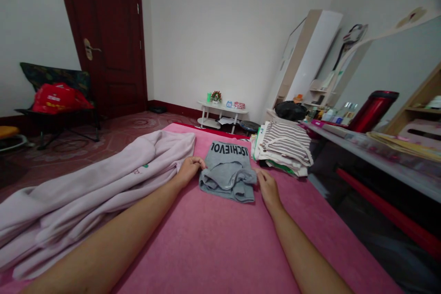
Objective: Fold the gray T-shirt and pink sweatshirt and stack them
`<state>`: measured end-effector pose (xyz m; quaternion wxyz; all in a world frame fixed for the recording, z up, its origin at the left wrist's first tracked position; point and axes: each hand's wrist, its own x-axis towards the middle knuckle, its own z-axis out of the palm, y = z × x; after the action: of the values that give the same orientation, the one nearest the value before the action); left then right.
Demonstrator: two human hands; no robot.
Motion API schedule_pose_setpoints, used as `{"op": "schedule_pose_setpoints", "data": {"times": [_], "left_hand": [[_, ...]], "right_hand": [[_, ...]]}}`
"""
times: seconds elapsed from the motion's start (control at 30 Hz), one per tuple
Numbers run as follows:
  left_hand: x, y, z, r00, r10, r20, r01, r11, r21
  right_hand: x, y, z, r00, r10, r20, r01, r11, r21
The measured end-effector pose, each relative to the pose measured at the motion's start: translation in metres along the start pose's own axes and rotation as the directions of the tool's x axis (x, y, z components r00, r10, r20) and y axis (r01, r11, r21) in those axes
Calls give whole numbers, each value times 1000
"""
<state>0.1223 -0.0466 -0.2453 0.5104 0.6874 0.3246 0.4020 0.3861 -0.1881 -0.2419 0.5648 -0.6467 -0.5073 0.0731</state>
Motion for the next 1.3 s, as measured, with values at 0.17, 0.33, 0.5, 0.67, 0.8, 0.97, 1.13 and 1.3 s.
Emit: {"op": "schedule_pose_setpoints", "data": {"times": [0.17, 0.33, 0.5, 0.67, 0.8, 0.97, 1.13, 1.3], "left_hand": [[-7, 10, 4, 995, 93, -16, -91, 990, 107], [-15, 22, 2, 964, 207, 165, -252, 910, 330], [-13, 17, -4, 930, 263, 257, -359, 802, 477], [-12, 11, -5, 975, 195, 108, -222, 799, 559], [-14, 13, -2, 995, 101, -4, -76, 771, 632], [-14, 15, 2, 998, 67, -20, -32, 690, 723], [-15, 10, 2, 997, 66, -34, -21, 690, 724], [-17, 10, 5, 994, 99, -43, -48, 762, 646]], "right_hand": [[-9, -18, 5, 991, -82, 103, 84, 996, -15], [-18, -33, 9, 913, -181, 366, 227, 970, -85], [-19, -20, 14, 974, -133, 184, 185, 936, -300], [-17, -5, 16, 999, 19, 51, 6, 887, -462], [-18, -5, 16, 993, 50, 103, 11, 852, -524], [-18, -8, 16, 988, 40, 151, 48, 843, -536], [-18, -8, 14, 989, 48, 142, 33, 858, -513], [-17, -6, 14, 988, 118, 96, -66, 903, -425]]}}
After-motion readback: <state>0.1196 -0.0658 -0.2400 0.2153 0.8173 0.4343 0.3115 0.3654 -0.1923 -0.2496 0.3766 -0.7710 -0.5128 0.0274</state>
